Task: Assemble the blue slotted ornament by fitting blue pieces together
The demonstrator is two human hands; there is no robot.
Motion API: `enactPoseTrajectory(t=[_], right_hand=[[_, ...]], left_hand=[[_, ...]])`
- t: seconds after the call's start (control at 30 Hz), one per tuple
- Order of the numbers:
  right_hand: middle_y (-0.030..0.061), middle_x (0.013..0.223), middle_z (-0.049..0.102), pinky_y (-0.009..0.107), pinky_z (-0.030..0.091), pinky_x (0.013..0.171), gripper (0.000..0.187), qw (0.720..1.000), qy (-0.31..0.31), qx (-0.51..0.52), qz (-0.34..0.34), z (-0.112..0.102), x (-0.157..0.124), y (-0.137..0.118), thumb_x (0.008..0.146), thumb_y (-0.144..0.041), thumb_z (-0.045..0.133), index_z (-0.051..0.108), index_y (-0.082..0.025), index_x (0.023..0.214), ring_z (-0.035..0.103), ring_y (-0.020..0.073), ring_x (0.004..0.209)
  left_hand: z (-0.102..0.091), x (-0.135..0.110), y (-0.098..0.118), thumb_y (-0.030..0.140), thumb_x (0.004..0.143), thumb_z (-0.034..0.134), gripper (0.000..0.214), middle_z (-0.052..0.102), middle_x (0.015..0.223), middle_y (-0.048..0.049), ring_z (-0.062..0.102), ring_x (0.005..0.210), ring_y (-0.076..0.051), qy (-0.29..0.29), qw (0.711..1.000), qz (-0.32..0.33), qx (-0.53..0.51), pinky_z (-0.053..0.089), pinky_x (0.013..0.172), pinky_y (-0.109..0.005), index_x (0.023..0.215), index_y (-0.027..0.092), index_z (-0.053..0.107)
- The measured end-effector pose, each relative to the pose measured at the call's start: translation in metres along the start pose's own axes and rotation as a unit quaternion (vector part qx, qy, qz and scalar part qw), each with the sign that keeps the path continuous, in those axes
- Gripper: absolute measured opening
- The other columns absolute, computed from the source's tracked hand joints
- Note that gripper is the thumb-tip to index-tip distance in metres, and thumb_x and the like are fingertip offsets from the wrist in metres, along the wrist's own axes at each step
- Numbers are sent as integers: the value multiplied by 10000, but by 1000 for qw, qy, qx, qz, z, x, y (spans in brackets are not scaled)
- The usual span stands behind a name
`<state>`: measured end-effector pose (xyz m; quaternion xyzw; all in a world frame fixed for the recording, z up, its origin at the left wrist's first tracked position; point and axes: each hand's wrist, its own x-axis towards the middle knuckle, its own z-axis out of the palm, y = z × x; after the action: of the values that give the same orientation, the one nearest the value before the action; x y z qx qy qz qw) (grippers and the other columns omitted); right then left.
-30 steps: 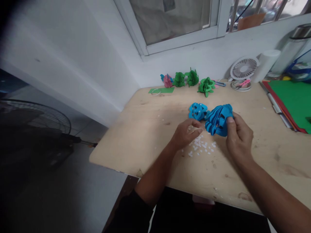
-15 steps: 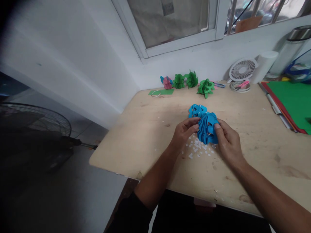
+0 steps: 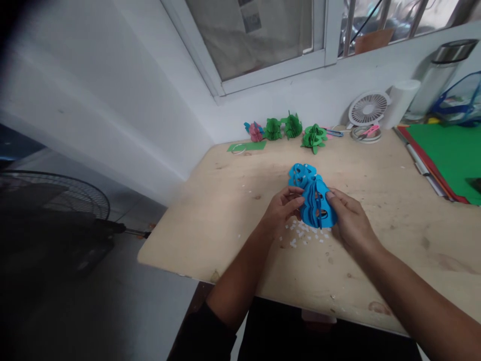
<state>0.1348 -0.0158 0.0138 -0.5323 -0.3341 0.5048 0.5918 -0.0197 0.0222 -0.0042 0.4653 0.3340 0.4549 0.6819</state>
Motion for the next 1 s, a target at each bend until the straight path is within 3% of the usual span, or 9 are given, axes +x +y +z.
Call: enactPoseTrajectory(t=[0.27, 0.43, 0.87, 1.0], right_hand=[[34, 708, 720, 331, 532, 604, 228, 989, 20, -120, -80, -5, 1, 0, 781, -470, 696, 740, -247, 765, 643, 227, 671], [33, 685, 691, 320, 501, 573, 271, 979, 8, -175, -100, -5, 0, -3, 805, -495, 651, 733, -237, 806, 599, 213, 637], [34, 922, 755, 364, 541, 775, 267, 979, -40, -173, -100, -8, 3, 4, 823, -477, 661, 768, -257, 928, 671, 247, 843], [32, 942, 762, 389, 529, 886, 230, 979, -30, -171, -107, -9, 3, 3, 825, -445, 653, 776, -259, 882, 677, 270, 954]], left_hand=[[10, -2, -4, 599, 634, 825, 555, 547, 669, 50, 511, 595, -82, 59, 992, 75, 78, 425, 581, -222, 847, 193, 511], [20, -10, -8, 490, 769, 738, 389, 490, 656, 55, 425, 584, -74, 96, 974, 125, 160, 370, 577, -222, 740, 188, 496], [17, -8, -14, 415, 812, 681, 331, 463, 597, 51, 401, 563, -82, 120, 963, 138, 200, 355, 562, -225, 651, 183, 507], [17, -7, -14, 414, 809, 664, 321, 476, 600, 43, 409, 570, -89, 120, 964, 135, 195, 357, 569, -231, 648, 183, 510]])
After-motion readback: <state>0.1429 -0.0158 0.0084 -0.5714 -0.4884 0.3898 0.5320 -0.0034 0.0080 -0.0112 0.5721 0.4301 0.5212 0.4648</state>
